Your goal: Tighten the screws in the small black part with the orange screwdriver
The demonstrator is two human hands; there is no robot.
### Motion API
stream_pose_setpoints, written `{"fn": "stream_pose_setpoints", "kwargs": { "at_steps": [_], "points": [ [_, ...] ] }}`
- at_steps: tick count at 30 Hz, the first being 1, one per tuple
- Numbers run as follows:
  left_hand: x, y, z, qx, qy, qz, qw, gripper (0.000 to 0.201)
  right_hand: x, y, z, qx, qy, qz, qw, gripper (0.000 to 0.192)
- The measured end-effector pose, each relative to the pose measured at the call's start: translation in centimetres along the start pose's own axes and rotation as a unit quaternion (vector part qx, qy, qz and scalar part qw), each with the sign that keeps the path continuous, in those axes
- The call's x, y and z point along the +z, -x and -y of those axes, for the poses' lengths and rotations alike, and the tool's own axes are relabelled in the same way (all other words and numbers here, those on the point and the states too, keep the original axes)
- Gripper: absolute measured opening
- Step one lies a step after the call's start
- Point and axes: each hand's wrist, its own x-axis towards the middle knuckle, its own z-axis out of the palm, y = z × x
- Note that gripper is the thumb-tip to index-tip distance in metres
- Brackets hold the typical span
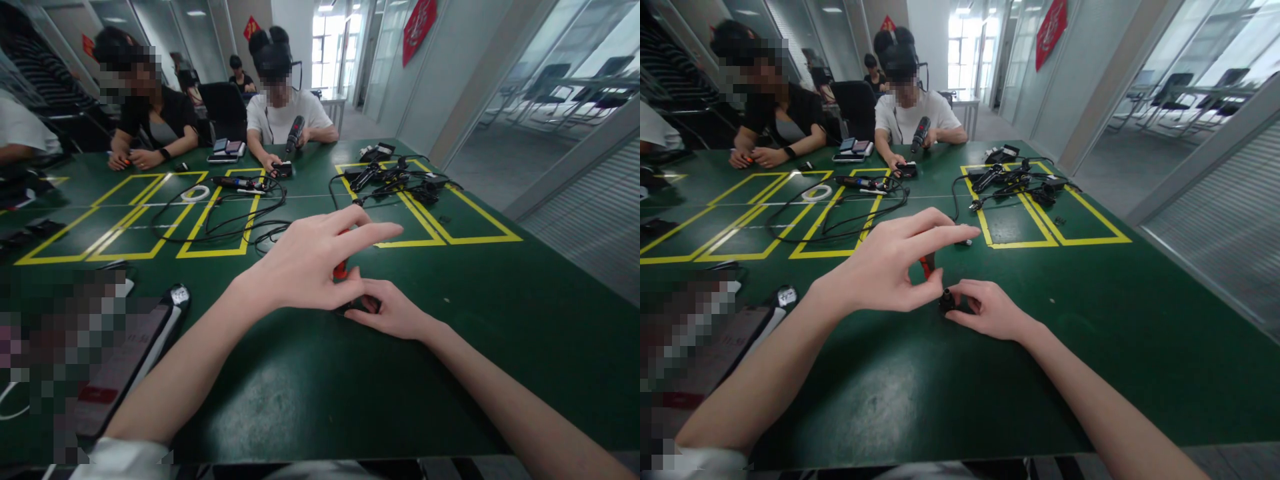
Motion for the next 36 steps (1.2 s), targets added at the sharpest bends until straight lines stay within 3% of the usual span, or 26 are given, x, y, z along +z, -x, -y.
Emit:
{"fn": "stream_pose_setpoints", "kwargs": {
  "at_steps": [36],
  "points": [
    [-0.20,-0.01,-0.22,0.018,0.008,0.002,1.000,0.052,0.08,-0.16,0.00,0.009,-0.018,-0.001,1.000,0.025]
  ]
}}
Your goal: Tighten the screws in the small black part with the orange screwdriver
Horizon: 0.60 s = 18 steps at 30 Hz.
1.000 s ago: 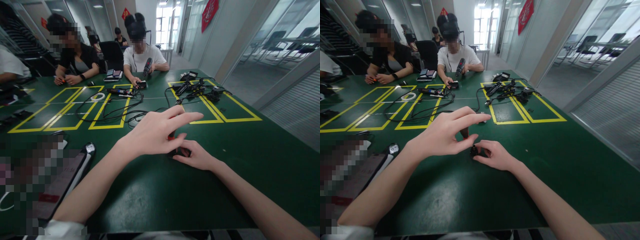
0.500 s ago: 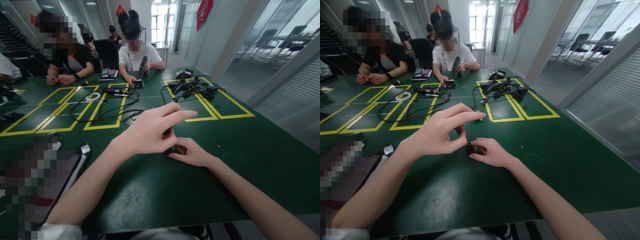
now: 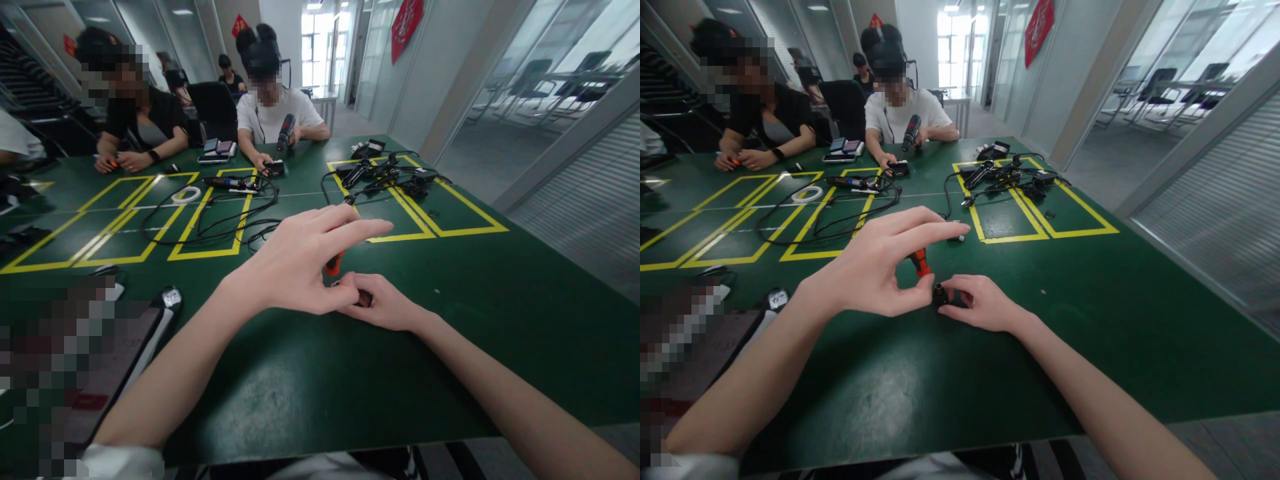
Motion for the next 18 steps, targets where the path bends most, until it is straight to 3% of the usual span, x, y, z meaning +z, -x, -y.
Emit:
{"fn": "stream_pose_setpoints", "kwargs": {
  "at_steps": [18],
  "points": [
    [0.01,-0.01,-0.02,0.001,0.001,-0.010,1.000,0.050,-0.04,-0.03,0.07,-0.002,0.001,-0.001,1.000,0.025]
  ]
}}
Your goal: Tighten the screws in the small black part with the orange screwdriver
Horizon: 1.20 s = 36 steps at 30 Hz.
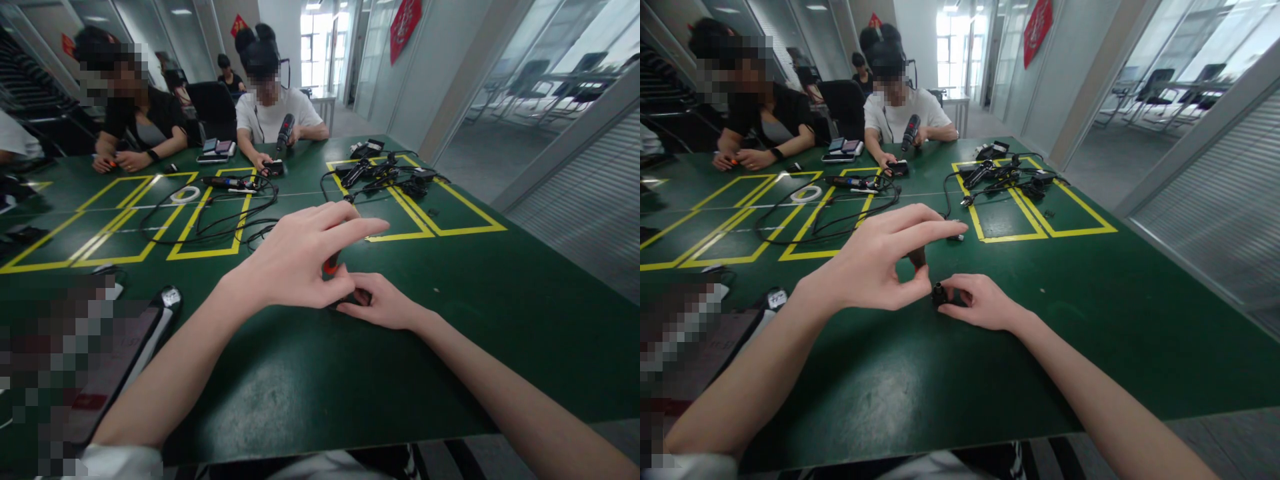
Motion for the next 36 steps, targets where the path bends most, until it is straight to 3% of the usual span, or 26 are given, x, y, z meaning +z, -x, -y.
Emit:
{"fn": "stream_pose_setpoints", "kwargs": {
  "at_steps": [14,36],
  "points": [
    [0.11,0.01,0.11,-0.011,-0.009,-0.002,1.000,0.045,-0.04,0.03,0.08,0.009,0.005,0.016,1.000,0.025],
    [0.04,0.03,-0.04,0.001,-0.005,0.002,1.000,0.053,-0.07,0.06,0.26,0.010,-0.008,0.008,1.000,0.023]
  ]
}}
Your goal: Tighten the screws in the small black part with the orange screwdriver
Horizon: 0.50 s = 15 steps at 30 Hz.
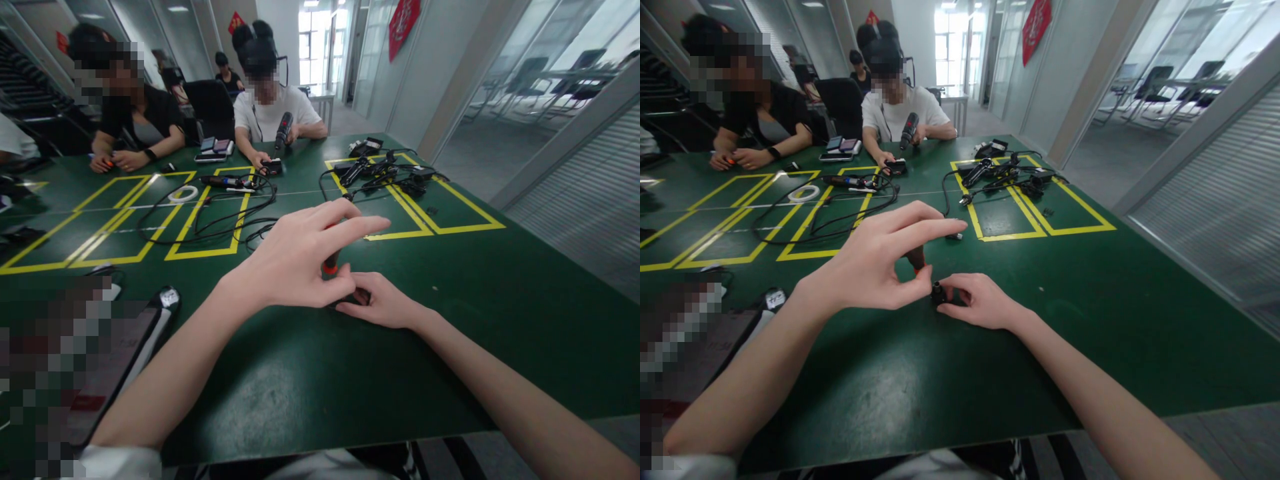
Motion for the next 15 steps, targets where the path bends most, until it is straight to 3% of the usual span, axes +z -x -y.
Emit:
{"fn": "stream_pose_setpoints", "kwargs": {
  "at_steps": [15],
  "points": [
    [0.15,-0.01,0.12,-0.012,-0.001,-0.001,1.000,0.049,0.00,-0.06,-0.09,0.004,0.013,0.011,1.000,0.023]
  ]
}}
